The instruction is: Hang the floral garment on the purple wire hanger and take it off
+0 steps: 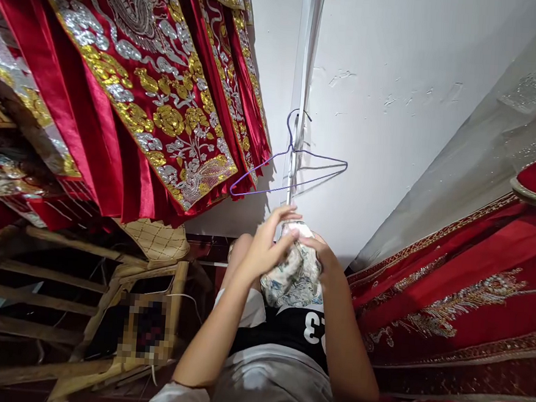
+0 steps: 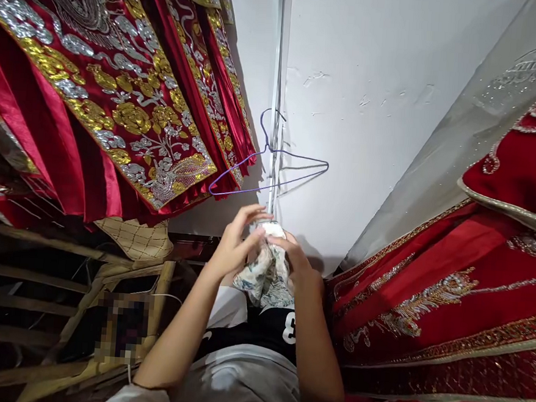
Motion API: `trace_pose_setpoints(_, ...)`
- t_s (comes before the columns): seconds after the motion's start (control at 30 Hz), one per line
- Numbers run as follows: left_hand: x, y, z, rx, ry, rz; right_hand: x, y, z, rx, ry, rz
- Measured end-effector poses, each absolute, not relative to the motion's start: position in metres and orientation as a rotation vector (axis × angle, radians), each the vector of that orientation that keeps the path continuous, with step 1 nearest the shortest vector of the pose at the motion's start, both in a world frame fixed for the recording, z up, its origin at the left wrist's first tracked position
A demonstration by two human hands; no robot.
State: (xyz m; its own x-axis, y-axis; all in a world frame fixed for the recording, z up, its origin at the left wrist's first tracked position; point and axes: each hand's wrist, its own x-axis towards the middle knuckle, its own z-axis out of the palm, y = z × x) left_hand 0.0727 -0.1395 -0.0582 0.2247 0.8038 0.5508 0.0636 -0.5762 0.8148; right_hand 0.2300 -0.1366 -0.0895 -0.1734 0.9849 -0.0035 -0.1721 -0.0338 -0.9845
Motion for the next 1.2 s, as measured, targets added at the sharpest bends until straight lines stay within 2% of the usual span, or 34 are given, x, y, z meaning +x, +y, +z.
trace_pose_setpoints(0.1,0.055,-0.111,-0.065,1.851,0.693,1.217,0.236,-0.131,-0.065,-0.944,-1.403,1.714)
trace_pose_setpoints(0.13,0.049,-0.104,-0.069,1.873,0.689,1.093,0.239,-0.128,-0.056,-0.936,-1.537,1.705)
trace_pose_setpoints(0.23,0.03,-0.097,-0.083,1.958,0.736,0.683,0.249,-0.11,-0.029,-0.905,-1.867,1.361)
trace_pose_setpoints(0.33,0.014,-0.106,-0.088,1.933,0.691,0.406,0.255,-0.089,-0.011,-0.841,-1.905,1.002)
trace_pose_setpoints(0.4,0.008,-0.114,-0.085,1.969,0.725,0.479,0.253,-0.08,-0.006,-0.784,-1.917,0.947)
trace_pose_setpoints(0.5,0.008,-0.118,-0.081,2.078,0.843,0.785,0.243,-0.073,-0.005,-0.75,-1.967,0.994)
trace_pose_setpoints(0.6,0.012,-0.115,-0.082,1.934,0.828,0.905,0.234,-0.067,-0.009,-0.768,-2.0,1.038)
trace_pose_setpoints(0.7,0.01,-0.109,-0.085,1.807,0.822,0.805,0.234,-0.052,-0.014,-0.829,-1.982,1.03)
trace_pose_setpoints(0.83,-0.01,-0.104,-0.083,2.051,1.073,0.695,0.247,-0.017,-0.03,-0.971,-1.871,0.818)
trace_pose_setpoints(0.9,-0.025,-0.102,-0.084,2.217,1.201,0.503,0.256,-0.001,-0.041,-1.026,-1.828,0.709)
trace_pose_setpoints(1.07,-0.057,-0.089,-0.086,2.417,1.536,0.023,0.279,0.009,-0.064,-1.047,-1.854,0.685)
trace_pose_setpoints(1.2,-0.071,-0.071,-0.071,2.412,1.847,-0.025,0.293,-0.003,-0.063,-1.03,-1.876,0.608)
